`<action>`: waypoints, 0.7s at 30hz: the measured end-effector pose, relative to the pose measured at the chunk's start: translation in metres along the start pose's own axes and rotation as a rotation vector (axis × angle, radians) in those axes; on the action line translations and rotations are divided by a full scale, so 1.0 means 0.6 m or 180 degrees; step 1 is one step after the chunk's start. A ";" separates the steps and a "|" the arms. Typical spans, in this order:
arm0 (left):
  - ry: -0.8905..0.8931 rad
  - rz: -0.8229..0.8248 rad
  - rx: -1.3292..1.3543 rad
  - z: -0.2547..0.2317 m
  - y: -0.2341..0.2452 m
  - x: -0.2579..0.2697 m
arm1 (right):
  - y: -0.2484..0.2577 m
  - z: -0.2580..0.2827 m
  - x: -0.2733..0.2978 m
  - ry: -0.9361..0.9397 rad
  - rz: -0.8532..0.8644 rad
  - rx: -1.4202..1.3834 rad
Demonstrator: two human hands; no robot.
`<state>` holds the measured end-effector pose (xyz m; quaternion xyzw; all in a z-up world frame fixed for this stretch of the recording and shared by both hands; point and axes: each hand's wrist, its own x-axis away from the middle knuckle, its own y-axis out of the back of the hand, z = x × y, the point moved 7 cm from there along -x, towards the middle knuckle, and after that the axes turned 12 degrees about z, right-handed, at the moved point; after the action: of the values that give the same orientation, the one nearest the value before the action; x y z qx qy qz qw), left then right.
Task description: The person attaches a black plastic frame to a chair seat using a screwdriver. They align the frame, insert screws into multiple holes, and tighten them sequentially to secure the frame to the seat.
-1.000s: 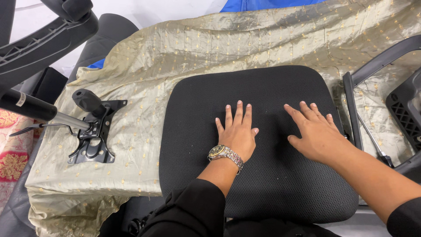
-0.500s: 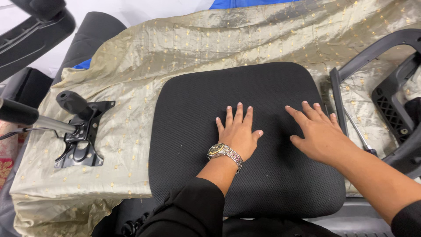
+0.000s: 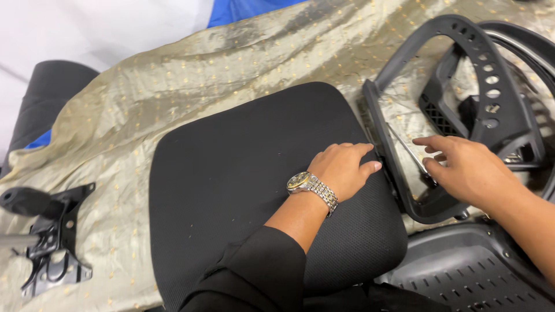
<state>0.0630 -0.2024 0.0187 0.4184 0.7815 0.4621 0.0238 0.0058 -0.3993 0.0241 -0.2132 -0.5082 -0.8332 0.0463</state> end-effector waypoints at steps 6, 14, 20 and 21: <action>-0.0246 -0.0015 0.0022 -0.036 -0.021 -0.034 | 0.047 -0.082 0.032 0.0197 -0.0923 -0.0211; 0.0037 0.0047 0.0251 -0.019 -0.012 -0.039 | -0.004 -0.282 -0.015 -0.1713 -0.1000 -0.3011; -0.0003 0.0126 0.0223 -0.029 -0.029 -0.026 | -0.054 -0.309 -0.043 -0.1823 0.0066 -0.3653; -0.0031 0.0122 0.0207 -0.031 -0.030 -0.023 | -0.060 -0.308 -0.043 -0.1806 0.0126 -0.3795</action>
<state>0.0528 -0.2287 0.0110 0.4361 0.7879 0.4348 0.0051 -0.0386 -0.5456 -0.0887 -0.4229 0.0518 -0.8823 -0.2001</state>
